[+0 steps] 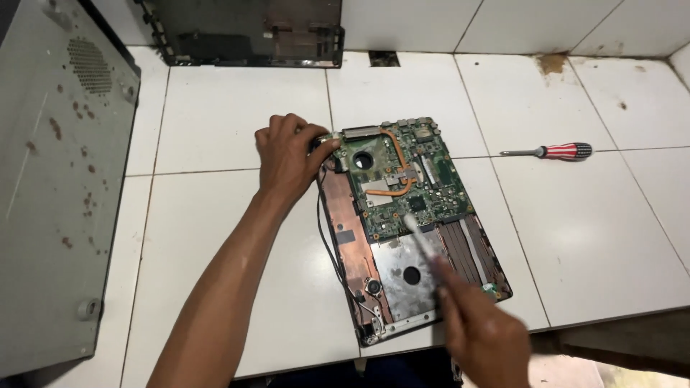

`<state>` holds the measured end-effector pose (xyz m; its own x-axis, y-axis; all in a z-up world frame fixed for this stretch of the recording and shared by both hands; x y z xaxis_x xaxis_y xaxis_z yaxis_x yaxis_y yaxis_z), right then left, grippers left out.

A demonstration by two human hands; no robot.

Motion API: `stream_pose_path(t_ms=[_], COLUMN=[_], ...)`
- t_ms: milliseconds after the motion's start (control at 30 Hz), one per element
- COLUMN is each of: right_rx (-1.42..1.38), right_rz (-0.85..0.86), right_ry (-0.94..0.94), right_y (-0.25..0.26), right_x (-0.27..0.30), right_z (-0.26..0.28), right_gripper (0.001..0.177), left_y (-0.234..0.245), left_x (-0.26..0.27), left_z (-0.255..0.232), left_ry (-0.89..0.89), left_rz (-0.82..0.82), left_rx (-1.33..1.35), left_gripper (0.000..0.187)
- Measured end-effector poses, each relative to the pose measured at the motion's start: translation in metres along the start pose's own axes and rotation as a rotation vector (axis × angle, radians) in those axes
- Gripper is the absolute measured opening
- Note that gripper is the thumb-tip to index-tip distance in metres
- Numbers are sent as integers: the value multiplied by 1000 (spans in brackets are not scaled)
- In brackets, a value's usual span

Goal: Cleaning a laptop motherboard and internal components using a cotton swab

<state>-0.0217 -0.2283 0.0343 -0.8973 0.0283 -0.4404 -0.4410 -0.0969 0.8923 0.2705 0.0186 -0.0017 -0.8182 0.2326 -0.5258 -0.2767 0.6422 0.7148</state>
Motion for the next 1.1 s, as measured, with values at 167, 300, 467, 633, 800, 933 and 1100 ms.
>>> stream_pose_path(t_ms=[167,300,467,633,800,933,1100], right_rx=[-6,-84,-66,-215,-413,-17,-35], right_rz=[67,64,-146,-10,207,-18,124], right_ry=[-119,-145,-67,-91,-615,-312,-333], right_y=[1,-5,-14,-11,35,14,9], right_x=[-9,-1,-2,34,5,13,10], right_z=[12,-3,18,69,73,5,-32], right_gripper=[53,47,42,46,42,41,48], left_y=[-2,-1,-1,-1,4,3,-1], left_x=[2,4,1,5,6,4,7], left_z=[1,1,2,3,4,6,8], left_ry=[-47,-56,-58,-27,-7,-38,-4], left_rz=[-22,-2,54,75,111,82,88], left_rx=[-9,37,89,145,243,252,228], left_gripper=[35,31,32,28,30,27,27])
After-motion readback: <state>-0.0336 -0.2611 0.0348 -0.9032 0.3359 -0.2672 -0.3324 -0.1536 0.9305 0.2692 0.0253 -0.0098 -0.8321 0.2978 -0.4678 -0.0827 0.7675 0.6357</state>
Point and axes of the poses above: each hand's wrist, its own x-axis away from the middle knuckle, its own y-axis out of the back of the hand, z = x × y, the point moved 4 cm from there along -x, towards the middle knuckle, and after that the axes turned 1 degree about y, right-handed, at the moved point
